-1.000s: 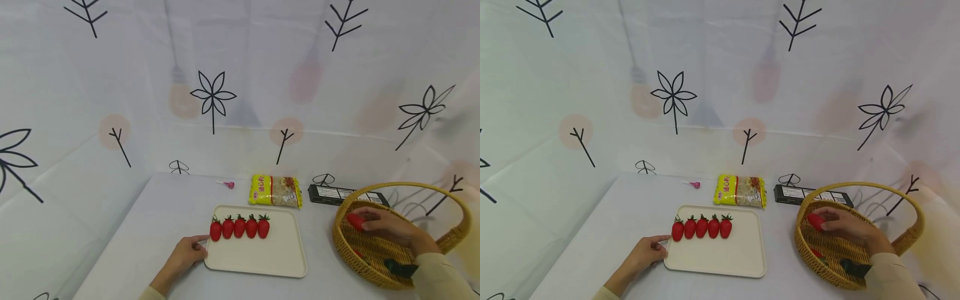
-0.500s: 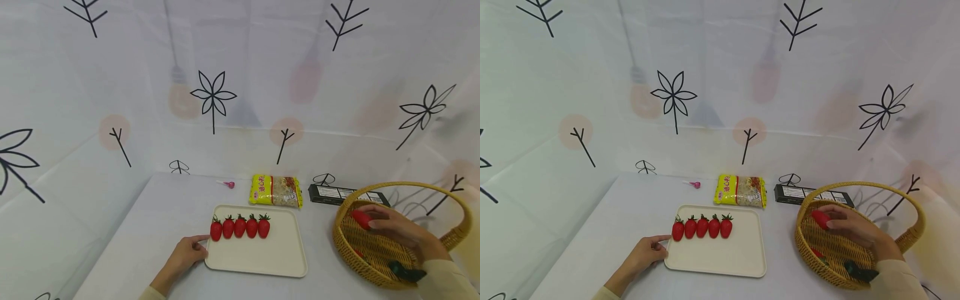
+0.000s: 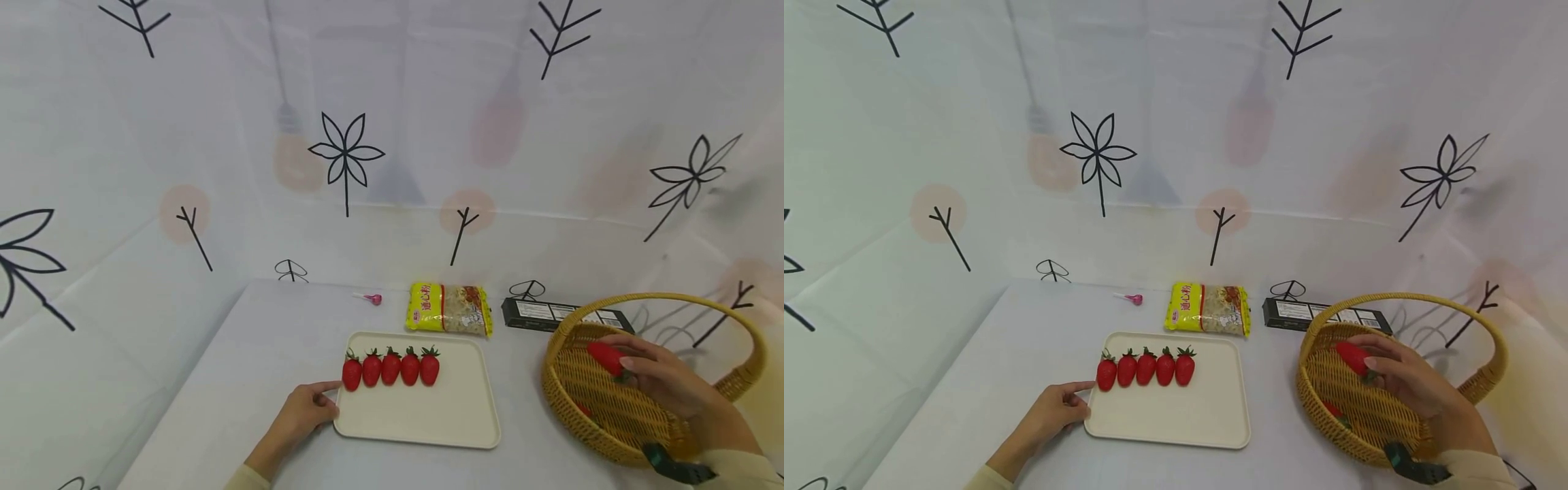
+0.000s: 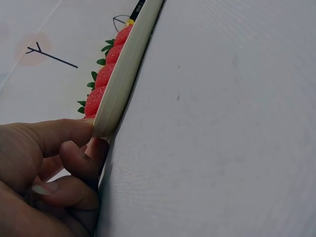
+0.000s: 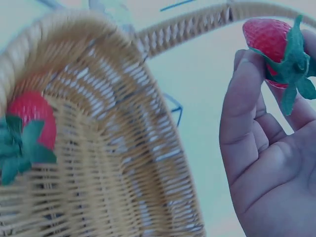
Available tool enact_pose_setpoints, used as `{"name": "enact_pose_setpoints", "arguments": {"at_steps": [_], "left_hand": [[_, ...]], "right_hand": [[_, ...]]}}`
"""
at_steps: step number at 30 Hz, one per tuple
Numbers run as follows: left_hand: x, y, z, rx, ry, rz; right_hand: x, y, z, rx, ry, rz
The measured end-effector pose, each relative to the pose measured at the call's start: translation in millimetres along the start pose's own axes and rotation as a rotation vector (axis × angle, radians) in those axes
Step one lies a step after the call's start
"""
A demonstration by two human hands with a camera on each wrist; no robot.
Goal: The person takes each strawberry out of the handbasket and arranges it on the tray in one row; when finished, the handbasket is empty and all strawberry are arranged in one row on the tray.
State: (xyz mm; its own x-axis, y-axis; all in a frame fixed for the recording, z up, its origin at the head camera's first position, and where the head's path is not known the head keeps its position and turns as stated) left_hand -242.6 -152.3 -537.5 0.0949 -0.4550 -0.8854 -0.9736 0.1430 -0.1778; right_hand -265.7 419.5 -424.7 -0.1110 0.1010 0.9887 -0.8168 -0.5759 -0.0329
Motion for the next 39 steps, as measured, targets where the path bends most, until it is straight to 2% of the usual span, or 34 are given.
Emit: {"name": "enact_pose_setpoints", "arguments": {"at_steps": [3,7,14,18,23,30,34,39], "left_hand": [[0.1,-0.3,-0.3,-0.003,-0.003,0.003],[0.4,-0.1,-0.3,-0.002,0.004,0.005],[0.5,0.1,-0.7,-0.005,0.008,0.002],[0.7,0.7,0.2,-0.006,0.003,0.007],[-1.0,-0.2,-0.5,-0.005,0.004,0.007],[-2.1,-1.3,-0.9,-0.005,0.004,-0.013],[-1.1,-1.5,-0.3,-0.004,0.007,-0.016],[-1.4,-2.0,-0.5,-0.004,0.005,-0.011]], "right_hand": [[7.8,-1.8,11.4,0.034,0.051,-0.050],[16.1,-2.1,26.9,0.066,0.058,-0.099],[23.1,10.3,59.3,0.112,0.050,-0.102],[23.2,18.4,71.5,0.067,-0.037,-0.069],[18.1,30.4,82.9,-0.005,-0.124,0.015],[12.5,49.0,98.4,0.002,-0.047,0.006],[7.0,58.4,98.6,-0.071,-0.013,0.017],[-0.4,68.3,97.3,-0.203,-0.002,0.072]]}}
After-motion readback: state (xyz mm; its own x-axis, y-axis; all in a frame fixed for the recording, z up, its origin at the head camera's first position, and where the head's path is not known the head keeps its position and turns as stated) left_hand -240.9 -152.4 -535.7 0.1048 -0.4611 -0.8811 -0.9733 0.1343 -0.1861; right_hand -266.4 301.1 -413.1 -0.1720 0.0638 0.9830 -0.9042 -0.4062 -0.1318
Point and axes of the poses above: each hand's wrist, its own y-axis towards the middle knuckle, its own z-axis out of the palm, x = y × z, the point moved 9 cm from there along y, towards the middle knuckle, and after that the axes turned 2 degrees about y, right-handed, at the moved point
